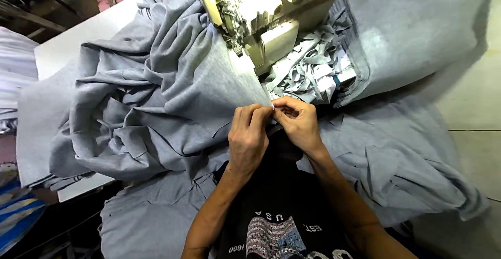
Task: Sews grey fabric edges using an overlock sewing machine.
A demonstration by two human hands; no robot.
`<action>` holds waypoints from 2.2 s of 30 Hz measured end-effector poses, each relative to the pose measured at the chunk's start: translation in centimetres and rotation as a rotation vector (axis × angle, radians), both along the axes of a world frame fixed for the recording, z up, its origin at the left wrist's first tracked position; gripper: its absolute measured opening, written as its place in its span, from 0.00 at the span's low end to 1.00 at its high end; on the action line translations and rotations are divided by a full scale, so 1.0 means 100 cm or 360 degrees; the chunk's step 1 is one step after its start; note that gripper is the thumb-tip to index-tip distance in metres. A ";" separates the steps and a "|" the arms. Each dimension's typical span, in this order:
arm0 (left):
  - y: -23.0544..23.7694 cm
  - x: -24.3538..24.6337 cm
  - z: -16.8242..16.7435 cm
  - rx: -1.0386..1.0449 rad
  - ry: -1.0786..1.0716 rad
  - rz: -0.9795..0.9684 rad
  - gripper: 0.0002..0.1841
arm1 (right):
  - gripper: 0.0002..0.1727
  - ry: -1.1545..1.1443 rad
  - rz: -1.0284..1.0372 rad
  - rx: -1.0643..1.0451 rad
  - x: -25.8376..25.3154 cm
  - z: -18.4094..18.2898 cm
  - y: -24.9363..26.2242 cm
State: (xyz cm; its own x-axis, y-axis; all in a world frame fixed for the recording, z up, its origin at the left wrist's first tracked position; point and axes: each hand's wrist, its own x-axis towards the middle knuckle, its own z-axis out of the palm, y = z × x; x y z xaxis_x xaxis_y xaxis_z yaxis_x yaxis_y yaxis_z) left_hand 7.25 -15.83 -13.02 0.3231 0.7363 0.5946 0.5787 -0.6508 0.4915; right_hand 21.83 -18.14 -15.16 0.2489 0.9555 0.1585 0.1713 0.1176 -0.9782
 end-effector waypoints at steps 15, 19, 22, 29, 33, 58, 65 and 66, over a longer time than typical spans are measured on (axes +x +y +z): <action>-0.003 0.000 0.013 0.0052 0.0138 0.0101 0.04 | 0.08 0.0348 0.0172 -0.0135 0.010 0.015 0.004; -0.008 0.004 0.005 0.0163 0.0202 0.0087 0.04 | 0.10 0.0410 0.0207 -0.0149 0.012 0.018 0.001; -0.006 0.006 -0.001 0.0197 0.0222 0.0048 0.05 | 0.10 0.0328 0.0180 -0.0146 0.011 0.021 -0.001; -0.007 0.002 -0.027 0.0313 0.0230 0.0005 0.14 | 0.11 0.0178 0.0074 -0.0110 0.008 0.022 0.005; 0.011 0.003 -0.031 0.0326 0.0271 0.0238 0.35 | 0.14 -0.0048 -0.0061 0.0211 0.000 0.020 0.003; 0.135 -0.154 0.015 -0.0343 0.0585 0.0025 0.59 | 0.12 -0.0178 -0.0113 0.0259 -0.004 0.021 0.061; 0.156 -0.152 0.036 -0.0516 0.0533 -0.0065 0.64 | 0.10 -0.0147 -0.0076 0.0198 0.004 0.008 0.051; 0.157 -0.150 0.039 -0.0520 0.0538 -0.0058 0.64 | 0.10 -0.0162 -0.0057 0.0194 0.005 0.007 0.050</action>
State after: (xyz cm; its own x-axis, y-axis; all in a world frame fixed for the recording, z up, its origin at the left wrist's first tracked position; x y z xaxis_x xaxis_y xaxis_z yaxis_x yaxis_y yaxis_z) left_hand -7.77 -0.16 -9.17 0.4877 0.8520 0.1906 0.7212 -0.5162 0.4619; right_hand 22.31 -13.13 -14.50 0.2592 0.9184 0.2990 0.2748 0.2267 -0.9344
